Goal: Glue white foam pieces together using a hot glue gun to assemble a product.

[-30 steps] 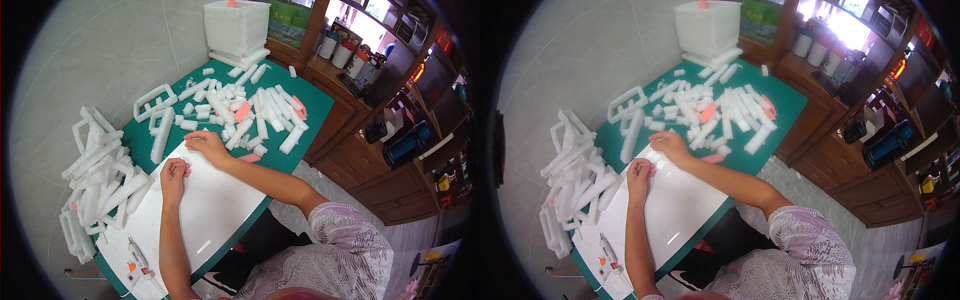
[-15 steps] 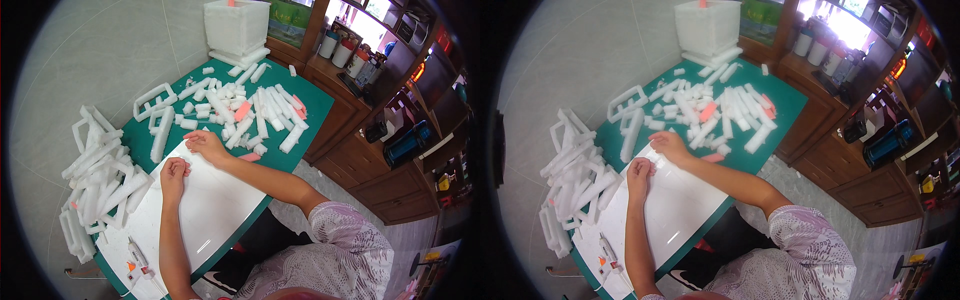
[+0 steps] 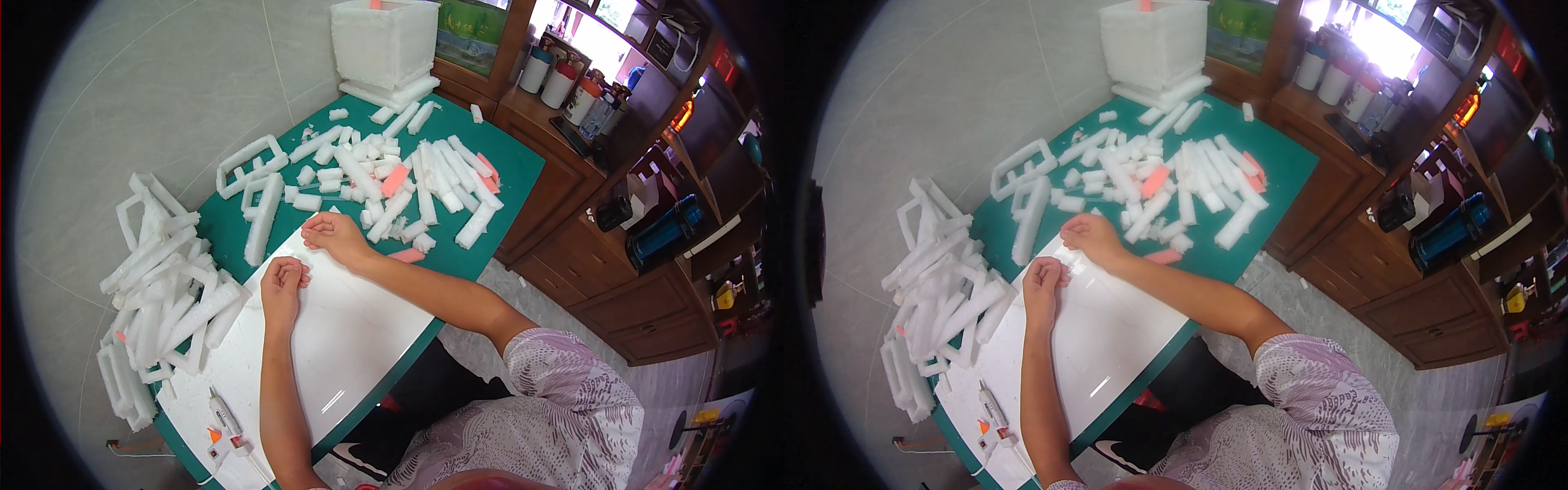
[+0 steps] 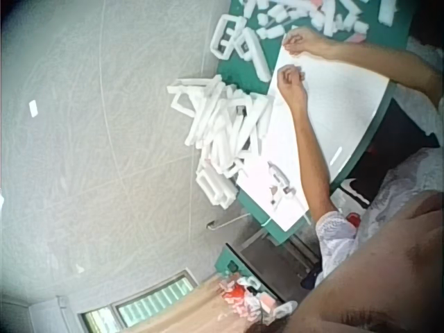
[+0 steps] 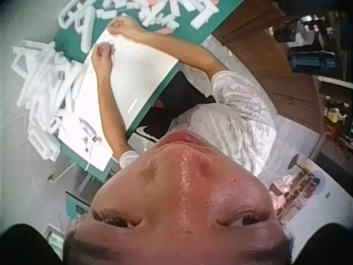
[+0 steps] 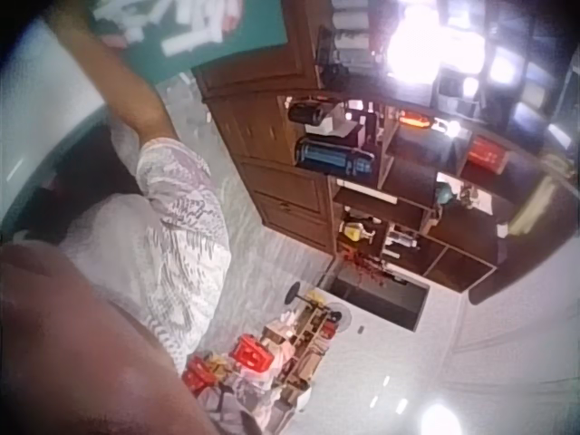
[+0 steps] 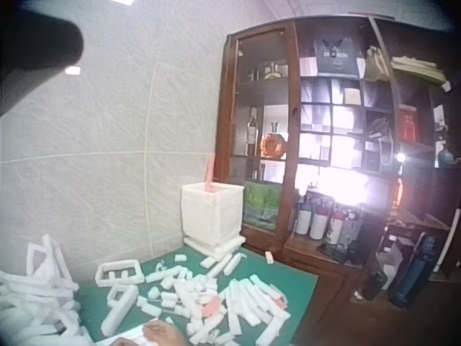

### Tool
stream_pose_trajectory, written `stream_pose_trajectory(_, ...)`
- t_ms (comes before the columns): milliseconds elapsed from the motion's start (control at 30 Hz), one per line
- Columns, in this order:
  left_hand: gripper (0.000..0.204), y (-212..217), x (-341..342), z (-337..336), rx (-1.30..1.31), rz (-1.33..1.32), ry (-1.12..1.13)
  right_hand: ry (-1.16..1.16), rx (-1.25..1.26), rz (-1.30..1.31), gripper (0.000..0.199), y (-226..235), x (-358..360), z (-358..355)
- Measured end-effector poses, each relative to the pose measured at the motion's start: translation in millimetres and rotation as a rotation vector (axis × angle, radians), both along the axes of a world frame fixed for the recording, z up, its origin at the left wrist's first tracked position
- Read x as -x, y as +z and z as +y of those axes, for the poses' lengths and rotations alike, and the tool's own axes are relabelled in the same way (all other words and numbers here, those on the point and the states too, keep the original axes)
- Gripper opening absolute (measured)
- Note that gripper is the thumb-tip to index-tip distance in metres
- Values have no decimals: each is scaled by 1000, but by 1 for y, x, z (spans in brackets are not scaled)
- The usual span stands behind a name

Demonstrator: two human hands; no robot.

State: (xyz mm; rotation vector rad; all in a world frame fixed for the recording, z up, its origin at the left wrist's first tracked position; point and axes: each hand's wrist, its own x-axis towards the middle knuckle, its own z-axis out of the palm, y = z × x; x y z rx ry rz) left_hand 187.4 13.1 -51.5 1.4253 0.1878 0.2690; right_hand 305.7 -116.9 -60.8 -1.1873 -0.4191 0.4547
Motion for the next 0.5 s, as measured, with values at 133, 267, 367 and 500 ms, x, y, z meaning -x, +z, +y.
stream_pose_trajectory(133, 7, -1, 0, 0, -11, 7, 12, 1, 51, -22, 16, -2, 0, 0)
stream_pose_trajectory(267, 8, -1, 0, 1, -4, -8, -2, -30, 69, -45, 15, 1, 2, 1)
stream_pose_trajectory(367, 8, -1, 1, 1, -8, -3, -2, -22, 78, -57, 16, 2, 3, 1)
stream_pose_trajectory(500, 8, -3, 0, 2, 4, 0, 9, 1, 83, -84, 16, 7, 7, -1)
